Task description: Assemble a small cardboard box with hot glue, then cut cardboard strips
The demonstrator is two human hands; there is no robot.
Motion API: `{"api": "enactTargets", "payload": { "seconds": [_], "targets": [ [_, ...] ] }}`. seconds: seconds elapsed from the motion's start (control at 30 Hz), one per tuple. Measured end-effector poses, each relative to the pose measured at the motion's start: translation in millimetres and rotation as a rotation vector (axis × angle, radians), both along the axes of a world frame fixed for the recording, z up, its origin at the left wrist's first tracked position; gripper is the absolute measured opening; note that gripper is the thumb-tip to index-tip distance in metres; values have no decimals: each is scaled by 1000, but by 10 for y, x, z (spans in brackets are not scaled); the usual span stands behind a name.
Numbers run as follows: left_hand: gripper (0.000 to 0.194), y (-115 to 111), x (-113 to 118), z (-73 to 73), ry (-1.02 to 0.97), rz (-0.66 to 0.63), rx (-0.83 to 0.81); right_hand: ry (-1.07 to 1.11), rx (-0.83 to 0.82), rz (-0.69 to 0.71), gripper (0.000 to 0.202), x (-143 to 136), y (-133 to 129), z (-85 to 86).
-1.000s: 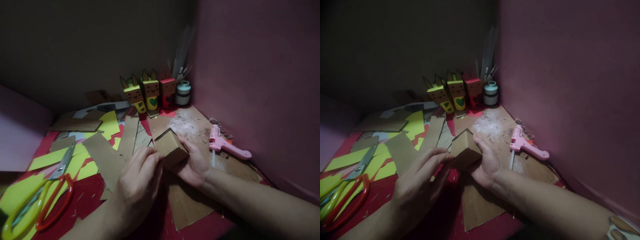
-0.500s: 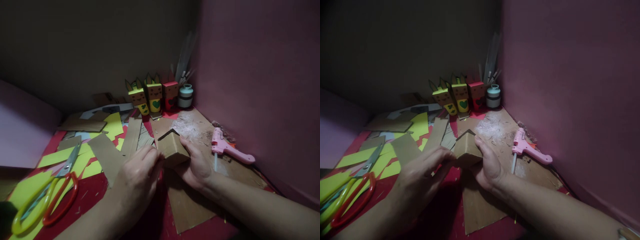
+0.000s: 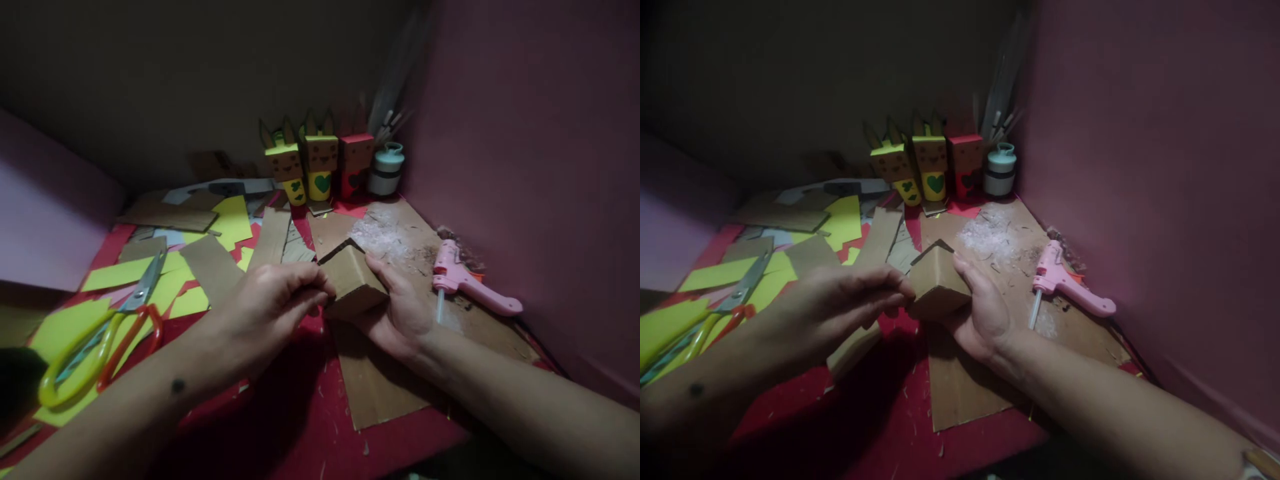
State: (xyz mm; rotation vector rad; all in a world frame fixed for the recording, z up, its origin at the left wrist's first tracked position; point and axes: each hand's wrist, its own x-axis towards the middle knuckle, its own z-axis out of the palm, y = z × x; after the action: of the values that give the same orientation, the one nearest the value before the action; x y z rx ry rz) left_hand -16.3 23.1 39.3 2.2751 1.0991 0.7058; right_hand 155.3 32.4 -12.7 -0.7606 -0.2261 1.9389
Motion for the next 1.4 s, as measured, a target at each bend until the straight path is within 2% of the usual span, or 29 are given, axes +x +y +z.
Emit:
{"api": "enactTargets", "payload": {
  "seconds": [0.23,0.47,0.6,0.7,0.83,0.97,1.13,1.27,1.4],
  "targets": [
    [12,3,2,20,-56,31,-31,-19,-47,44,25,5,-6,29],
    [12,-112,21,-35,27,74,210,29,-52,56,24,9,10,47],
    [7,-146,71,-79,62,58,262,31,-60,19,23,4,0,46],
    [7,-170,100,-115,90,99,355,67,-56,5,24,-3,1,31],
    [10,-190,109,-144,131,123,354,83,-95,0,25,-8,-4,24],
    [14,-188,103,-189,77,88,429,98,-53,-33,20,-14,-16,42],
    [18,-242,92,-250,127,56,595,95,9,5,27,-27,-22,31],
    [30,-305,73,-294,266,101,605,117,78,21,28,-33,-19,-23],
    [27,-276,89,-313,226,61,641,129,118,22,28,-35,-18,-57]
  ]
}}
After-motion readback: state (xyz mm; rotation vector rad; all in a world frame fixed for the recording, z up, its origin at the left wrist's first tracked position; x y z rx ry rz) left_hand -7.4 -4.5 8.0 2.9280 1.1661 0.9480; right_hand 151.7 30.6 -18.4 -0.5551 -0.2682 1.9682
